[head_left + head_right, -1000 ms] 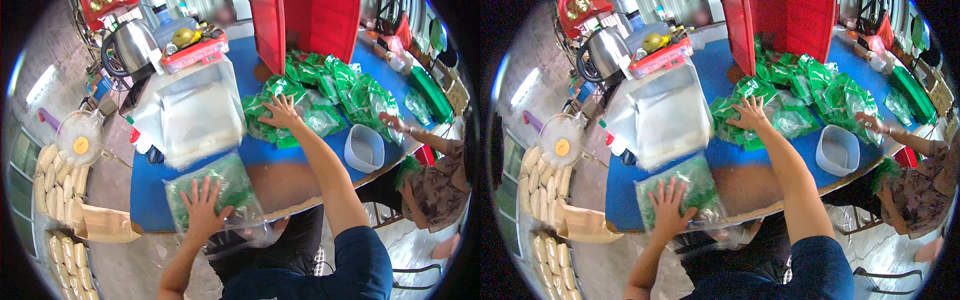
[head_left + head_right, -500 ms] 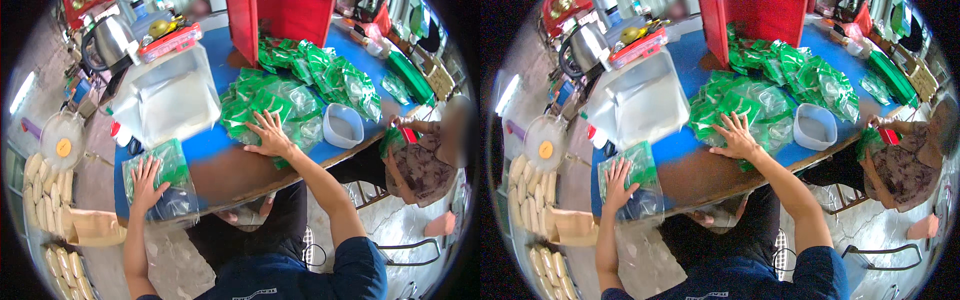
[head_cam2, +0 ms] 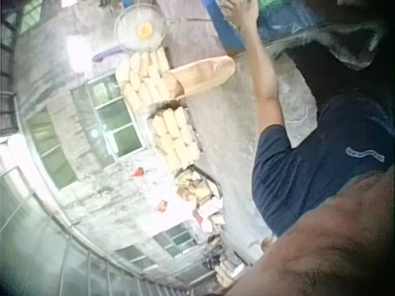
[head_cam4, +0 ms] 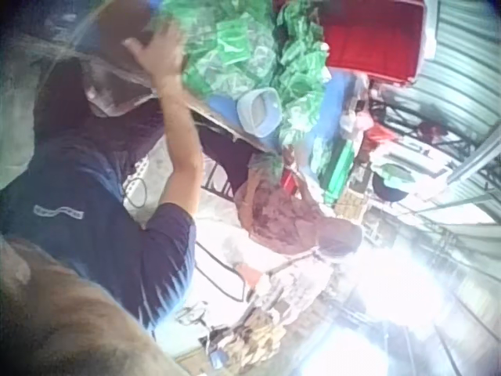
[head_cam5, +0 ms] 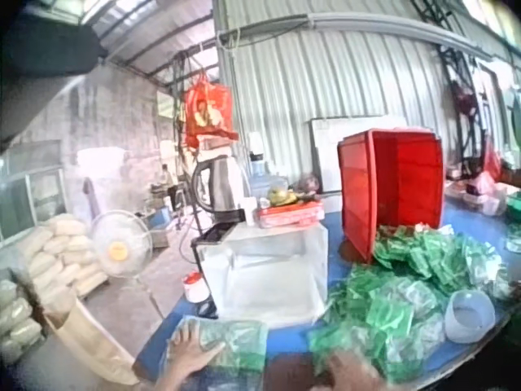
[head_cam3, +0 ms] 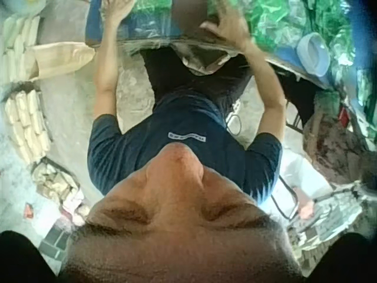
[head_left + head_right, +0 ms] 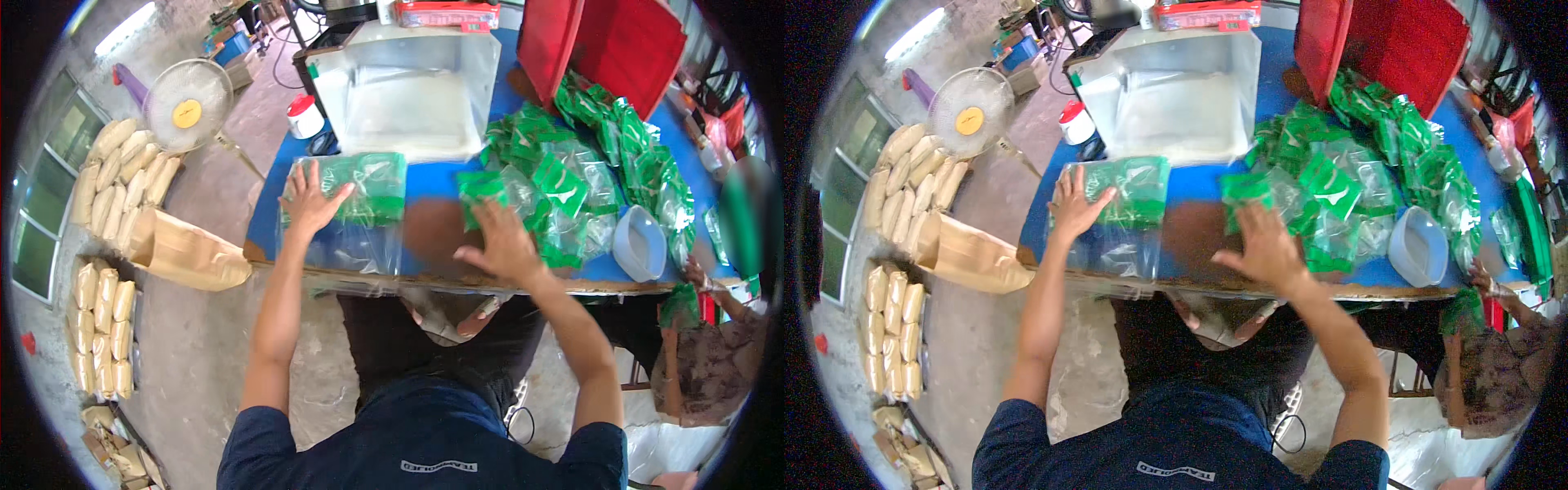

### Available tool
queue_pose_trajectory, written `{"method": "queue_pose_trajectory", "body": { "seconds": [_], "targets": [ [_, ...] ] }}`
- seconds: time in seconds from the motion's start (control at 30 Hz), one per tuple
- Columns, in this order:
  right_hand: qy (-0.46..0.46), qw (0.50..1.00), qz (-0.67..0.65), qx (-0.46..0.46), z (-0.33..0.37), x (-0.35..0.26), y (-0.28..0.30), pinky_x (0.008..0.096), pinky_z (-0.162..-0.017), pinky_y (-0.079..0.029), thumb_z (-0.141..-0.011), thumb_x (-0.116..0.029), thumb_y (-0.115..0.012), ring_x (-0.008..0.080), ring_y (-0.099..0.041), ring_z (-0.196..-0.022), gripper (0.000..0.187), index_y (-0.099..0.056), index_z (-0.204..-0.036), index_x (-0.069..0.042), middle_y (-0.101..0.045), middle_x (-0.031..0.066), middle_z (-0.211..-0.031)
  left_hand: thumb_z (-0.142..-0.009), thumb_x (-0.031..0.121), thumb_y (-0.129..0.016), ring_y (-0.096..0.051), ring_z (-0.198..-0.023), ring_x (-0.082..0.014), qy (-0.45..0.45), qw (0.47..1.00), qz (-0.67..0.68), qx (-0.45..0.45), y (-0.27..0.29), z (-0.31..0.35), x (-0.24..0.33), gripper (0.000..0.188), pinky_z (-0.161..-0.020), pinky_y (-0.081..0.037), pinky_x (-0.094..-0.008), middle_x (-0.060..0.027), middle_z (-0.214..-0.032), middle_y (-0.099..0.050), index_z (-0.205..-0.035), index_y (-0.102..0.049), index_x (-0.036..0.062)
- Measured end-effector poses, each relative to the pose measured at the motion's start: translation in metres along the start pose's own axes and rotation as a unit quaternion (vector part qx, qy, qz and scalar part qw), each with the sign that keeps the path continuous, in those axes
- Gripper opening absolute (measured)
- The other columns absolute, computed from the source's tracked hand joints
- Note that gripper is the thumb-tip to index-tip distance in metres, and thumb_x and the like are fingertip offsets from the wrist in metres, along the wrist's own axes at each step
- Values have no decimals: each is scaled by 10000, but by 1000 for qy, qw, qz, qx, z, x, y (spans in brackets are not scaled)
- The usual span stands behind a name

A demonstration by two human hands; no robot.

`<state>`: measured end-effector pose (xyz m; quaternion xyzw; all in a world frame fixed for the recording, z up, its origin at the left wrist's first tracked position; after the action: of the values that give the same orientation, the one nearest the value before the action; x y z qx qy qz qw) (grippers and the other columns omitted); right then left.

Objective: The recorder is counting and stacking small green plastic pouches and then placing them into larger plastic bags.

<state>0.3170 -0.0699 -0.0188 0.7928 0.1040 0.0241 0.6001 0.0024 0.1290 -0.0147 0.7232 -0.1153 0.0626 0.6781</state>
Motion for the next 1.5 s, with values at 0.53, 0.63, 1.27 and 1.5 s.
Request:
{"method": "queue_pose_trajectory", "body": {
  "seconds": [0.53, 0.63, 1.27, 1.5],
  "targets": [
    [-372, 735, -565, 55, 105, -4, -18, 339, -654, -506, -1004, -278, -629, 127, -629, -793, 290, -709, -1034, -1, -693, 152, -885, -972, 277, -683, -620, -1158, -215, 138, 496, 802, -304, -126, 267, 191, 450, -997, -512, -427, -130, -1327, -590, -1362, -542, 104],
    [-266, 924, -214, 172, 52, 43, 39, 403, -756, -531, -991, -338, -625, 272, -674, -940, 385, -684, -1135, 14, -678, 228, -1052, -966, 262, -690, -667, -1052, -217, 159, 600, 713, -326, -141, 261, 161, 415, -891, -559, -392, -122, -1204, -657, -1325, -572, 89],
    [-234, 954, 7, 190, 23, 126, 43, 533, -1112, -343, -913, -636, -566, 454, -438, -1331, 827, -528, -1341, 71, -476, 330, -1407, -945, 85, -657, -671, -1113, -280, 143, 530, 755, -358, -157, 259, 114, 397, -929, -586, -438, -124, -1222, -665, -1306, -533, -25],
    [117, 979, -165, 2, 64, -43, 8, 514, -1202, -300, -818, -208, -769, 356, -435, -1399, 635, -513, -1367, -18, -504, 199, -1436, -917, 53, -668, -648, -1159, -308, 120, 498, 788, -342, -152, 258, 94, 456, -1014, -536, -502, -133, -1255, -651, -1341, -515, -20]
  ]
}}
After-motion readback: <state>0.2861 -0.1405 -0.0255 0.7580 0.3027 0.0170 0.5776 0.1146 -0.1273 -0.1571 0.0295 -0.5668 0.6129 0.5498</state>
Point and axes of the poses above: each hand's wrist, its own z-axis away from the middle knuckle, its own y-axis out of the back of the hand, x = y × z, the point moved 10 cm from there along -z, towards the middle knuckle
